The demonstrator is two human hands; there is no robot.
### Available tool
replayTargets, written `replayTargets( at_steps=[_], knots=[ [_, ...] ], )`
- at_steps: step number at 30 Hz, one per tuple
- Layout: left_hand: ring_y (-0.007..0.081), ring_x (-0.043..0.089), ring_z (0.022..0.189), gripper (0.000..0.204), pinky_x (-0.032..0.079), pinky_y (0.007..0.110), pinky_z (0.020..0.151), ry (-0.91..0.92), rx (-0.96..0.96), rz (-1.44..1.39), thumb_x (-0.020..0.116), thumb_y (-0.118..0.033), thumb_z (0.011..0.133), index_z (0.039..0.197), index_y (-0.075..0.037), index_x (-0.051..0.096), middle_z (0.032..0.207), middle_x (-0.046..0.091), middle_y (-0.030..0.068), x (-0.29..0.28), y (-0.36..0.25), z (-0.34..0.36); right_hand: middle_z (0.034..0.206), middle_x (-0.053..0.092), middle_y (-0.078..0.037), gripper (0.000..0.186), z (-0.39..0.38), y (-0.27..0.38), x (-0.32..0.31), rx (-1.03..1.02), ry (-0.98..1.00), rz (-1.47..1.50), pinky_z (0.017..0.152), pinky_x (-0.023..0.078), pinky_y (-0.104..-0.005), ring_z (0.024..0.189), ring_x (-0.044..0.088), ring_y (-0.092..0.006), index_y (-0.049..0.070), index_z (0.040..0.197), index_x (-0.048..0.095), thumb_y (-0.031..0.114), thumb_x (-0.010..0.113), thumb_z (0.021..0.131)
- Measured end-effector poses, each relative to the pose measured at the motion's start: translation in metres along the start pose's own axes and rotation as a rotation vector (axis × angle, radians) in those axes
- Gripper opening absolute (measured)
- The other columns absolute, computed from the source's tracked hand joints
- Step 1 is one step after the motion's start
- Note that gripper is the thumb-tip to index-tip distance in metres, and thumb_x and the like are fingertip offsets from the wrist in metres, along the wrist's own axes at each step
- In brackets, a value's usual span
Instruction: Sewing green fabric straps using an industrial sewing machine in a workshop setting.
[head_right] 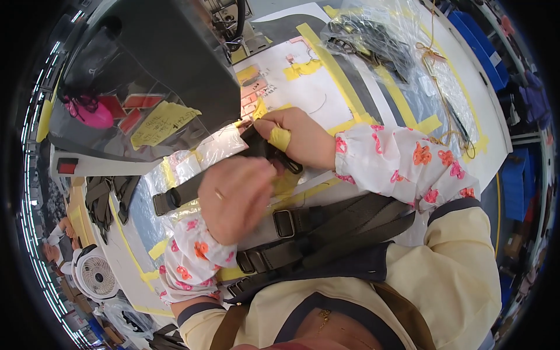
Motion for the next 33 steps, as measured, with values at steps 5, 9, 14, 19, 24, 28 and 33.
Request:
replayTargets(
  at_steps=[5, 9, 14, 19, 24, 28, 33],
  knots=[
    [0.0288, 0.061, 0.086, 0.033, 0.049, 0.033, 0.073, 0.702, -0.699, 0.137, 0.068, -0.001, 0.072, 0.104, -0.001, 0.059, 0.097, 0.063, 0.0109, 0.024, 0.014, -0.031, 0.069, 0.058, -0.010, 0.029, -0.001, 0.017, 0.000, 0.325, 0.110, 0.278, 0.038, 0.045, -0.0240, 0.050, 0.057, -0.0131, -0.003, 0.099, 0.055, 0.022, 0.043, 0.093],
    [0.0243, 0.062, 0.079, 0.027, 0.050, 0.033, 0.067, 0.079, -0.400, 0.052, 0.063, -0.011, 0.075, 0.101, -0.007, 0.062, 0.094, 0.064, 0.0074, 0.006, 0.049, -0.028, 0.068, 0.058, -0.010, 0.030, 0.001, 0.008, 0.005, 0.477, 0.089, 0.323, 0.038, 0.045, -0.0249, 0.050, 0.056, -0.0135, -0.003, 0.105, 0.051, 0.022, 0.041, 0.094],
    [0.0235, 0.058, 0.090, 0.028, 0.048, 0.034, 0.070, 0.279, -0.254, 0.387, 0.059, -0.011, 0.078, 0.106, -0.010, 0.060, 0.095, 0.060, 0.0077, 0.010, 0.050, -0.037, 0.072, 0.058, -0.010, 0.034, 0.002, -0.002, -0.004, 0.560, 0.274, 0.288, 0.037, 0.044, -0.0243, 0.048, 0.056, -0.0139, 0.000, 0.107, 0.050, 0.029, 0.038, 0.094],
    [0.0223, 0.059, 0.087, 0.029, 0.047, 0.033, 0.071, 0.344, -0.039, 0.807, 0.058, -0.009, 0.078, 0.106, -0.012, 0.061, 0.094, 0.060, 0.0072, 0.017, 0.050, -0.031, 0.078, 0.059, -0.012, 0.032, 0.003, 0.006, -0.011, 0.053, 0.016, -0.021, 0.054, 0.047, -0.0301, 0.064, 0.060, -0.0198, -0.001, 0.102, 0.049, 0.028, 0.054, 0.089],
    [0.0227, 0.059, 0.087, 0.029, 0.047, 0.033, 0.071, 0.399, -0.064, 0.680, 0.058, -0.010, 0.078, 0.107, -0.012, 0.061, 0.093, 0.060, 0.0074, 0.015, 0.050, -0.024, 0.081, 0.060, -0.017, 0.027, 0.010, 0.014, -0.017, -0.371, -0.029, -0.608, 0.069, 0.048, -0.0362, 0.077, 0.059, -0.0320, -0.002, 0.093, 0.052, 0.002, 0.066, 0.070],
    [0.0230, 0.059, 0.087, 0.029, 0.047, 0.034, 0.071, 0.418, -0.085, 0.578, 0.058, -0.010, 0.078, 0.107, -0.012, 0.061, 0.093, 0.060, 0.0076, 0.019, 0.053, -0.020, 0.083, 0.061, -0.018, 0.027, 0.015, 0.013, -0.027, -0.422, -0.023, -0.685, 0.069, 0.048, -0.0362, 0.079, 0.060, -0.0332, -0.001, 0.092, 0.058, -0.007, 0.061, 0.066],
    [0.0233, 0.059, 0.087, 0.029, 0.048, 0.034, 0.071, 0.459, -0.140, 0.461, 0.057, -0.011, 0.078, 0.107, -0.013, 0.060, 0.093, 0.060, 0.0078, 0.015, 0.053, -0.017, 0.086, 0.059, -0.015, 0.028, 0.017, 0.014, -0.027, -0.446, 0.003, -0.689, 0.071, 0.047, -0.0344, 0.080, 0.058, -0.0314, -0.002, 0.094, 0.058, -0.002, 0.067, 0.067]
  ],
)
Point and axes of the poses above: each hand's wrist, its own z-axis towards the middle knuckle, its own x-axis out of the palm, y = z × x, the point moved 4 cm from there along z, towards the middle knuckle
